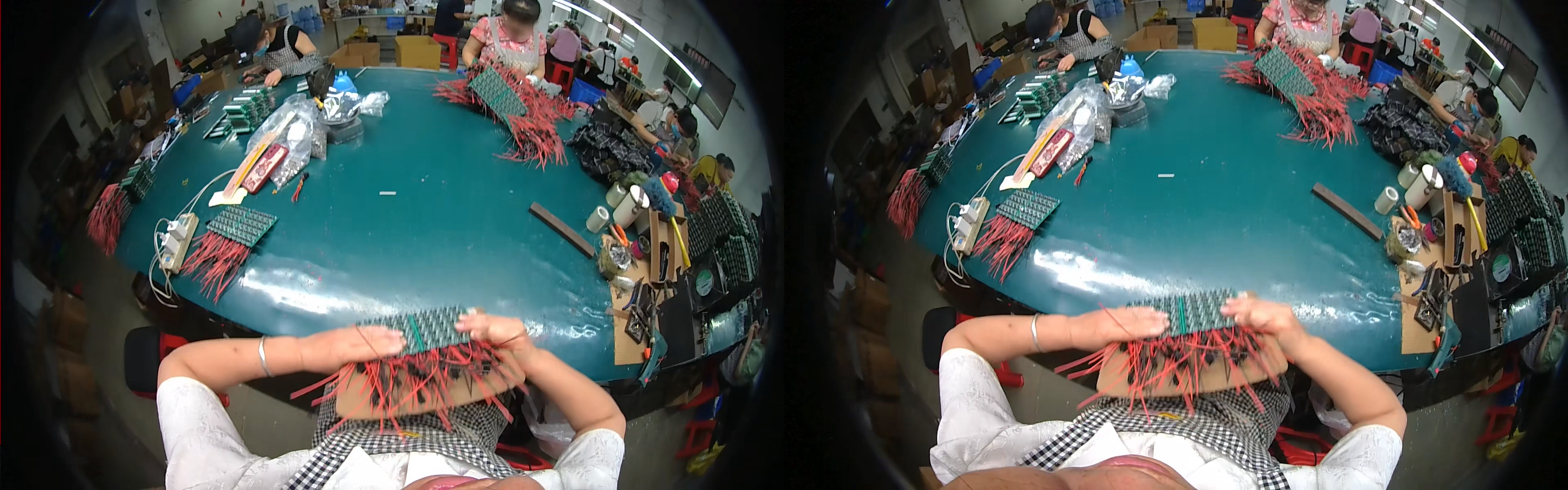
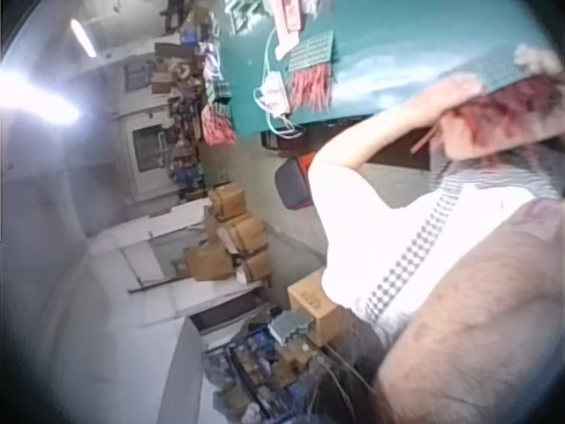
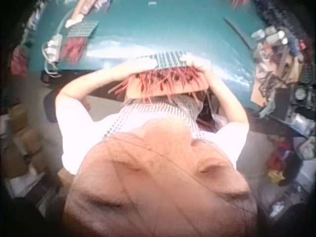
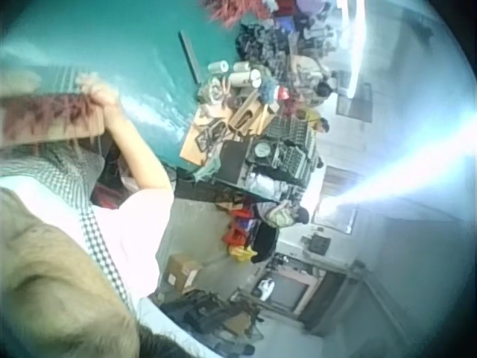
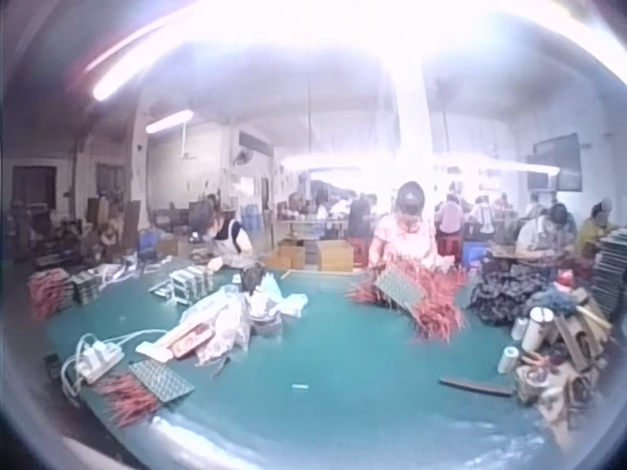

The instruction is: The person aligns an array of wired circuit boards onto a cardboard base, places a metal bar across the wires, and solders the contacts on the boards using a soldering iron.

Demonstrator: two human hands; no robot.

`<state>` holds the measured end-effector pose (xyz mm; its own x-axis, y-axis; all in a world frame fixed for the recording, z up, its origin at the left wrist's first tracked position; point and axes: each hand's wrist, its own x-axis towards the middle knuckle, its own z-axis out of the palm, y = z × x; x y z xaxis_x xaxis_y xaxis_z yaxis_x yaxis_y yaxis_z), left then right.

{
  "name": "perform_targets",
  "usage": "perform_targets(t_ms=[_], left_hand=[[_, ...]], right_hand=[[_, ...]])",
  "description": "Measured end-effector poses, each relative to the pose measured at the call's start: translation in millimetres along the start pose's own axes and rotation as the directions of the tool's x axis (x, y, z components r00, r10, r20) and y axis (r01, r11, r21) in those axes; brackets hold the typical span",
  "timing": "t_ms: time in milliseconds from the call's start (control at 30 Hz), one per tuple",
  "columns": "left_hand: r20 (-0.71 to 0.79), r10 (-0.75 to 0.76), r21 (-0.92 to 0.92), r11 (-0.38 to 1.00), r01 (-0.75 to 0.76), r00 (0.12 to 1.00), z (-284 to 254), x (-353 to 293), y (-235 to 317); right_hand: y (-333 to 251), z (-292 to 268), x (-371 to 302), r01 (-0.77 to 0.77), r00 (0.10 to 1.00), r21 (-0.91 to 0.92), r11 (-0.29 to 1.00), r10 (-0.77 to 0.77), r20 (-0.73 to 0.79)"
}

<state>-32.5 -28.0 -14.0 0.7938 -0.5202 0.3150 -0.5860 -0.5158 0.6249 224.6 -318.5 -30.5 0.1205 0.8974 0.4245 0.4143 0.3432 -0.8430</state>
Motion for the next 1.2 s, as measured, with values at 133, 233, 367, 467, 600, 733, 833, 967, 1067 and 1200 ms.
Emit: perform_targets(t_ms=[133,233,367,467,600,733,833,967,1067,1200], left_hand=[[0.115,-0.014,0.088,0.996,0.004,0.993,-4,2,-6],[0.181,-0.048,0.145,0.989,0.021,0.982,3,4,6],[0.249,-0.063,0.292,0.956,-0.013,0.966,9,0,7],[0.279,-0.067,0.37,0.928,-0.043,0.958,14,0,7],[0.272,-0.056,0.35,0.936,-0.045,0.961,17,2,10],[0.268,-0.02,0.399,0.912,-0.092,0.963,12,7,8],[0.251,-0.01,0.431,0.896,-0.103,0.968,9,6,7],[0.248,-0.026,0.403,0.912,-0.078,0.968,5,4,12],[0.231,0.045,0.36,0.924,-0.129,0.972,9,6,5],[0.164,0.018,0.378,0.922,-0.079,0.986,28,15,13]], right_hand=[[-6,-11,11,0.259,0.963,-0.391,0.883,-0.206,0.173],[-20,-15,1,0.307,0.93,-0.507,0.805,-0.14,0.34],[-23,-17,-3,0.318,0.908,-0.521,0.792,-0.097,0.407],[-28,-15,-9,0.27,0.879,-0.524,0.807,0.015,0.476],[-37,-11,-13,0.24,0.878,-0.547,0.802,0.06,0.474],[-48,-12,-12,0.233,0.877,-0.637,0.735,0.124,0.464],[-56,-14,-5,0.241,0.875,-0.663,0.709,0.137,0.465],[-76,-13,5,0.148,0.866,-0.65,0.746,0.219,0.449],[-74,-8,-2,0.19,0.877,-0.709,0.679,0.207,0.434],[-68,-8,-4,0.206,0.9,-0.757,0.62,0.184,0.396]])
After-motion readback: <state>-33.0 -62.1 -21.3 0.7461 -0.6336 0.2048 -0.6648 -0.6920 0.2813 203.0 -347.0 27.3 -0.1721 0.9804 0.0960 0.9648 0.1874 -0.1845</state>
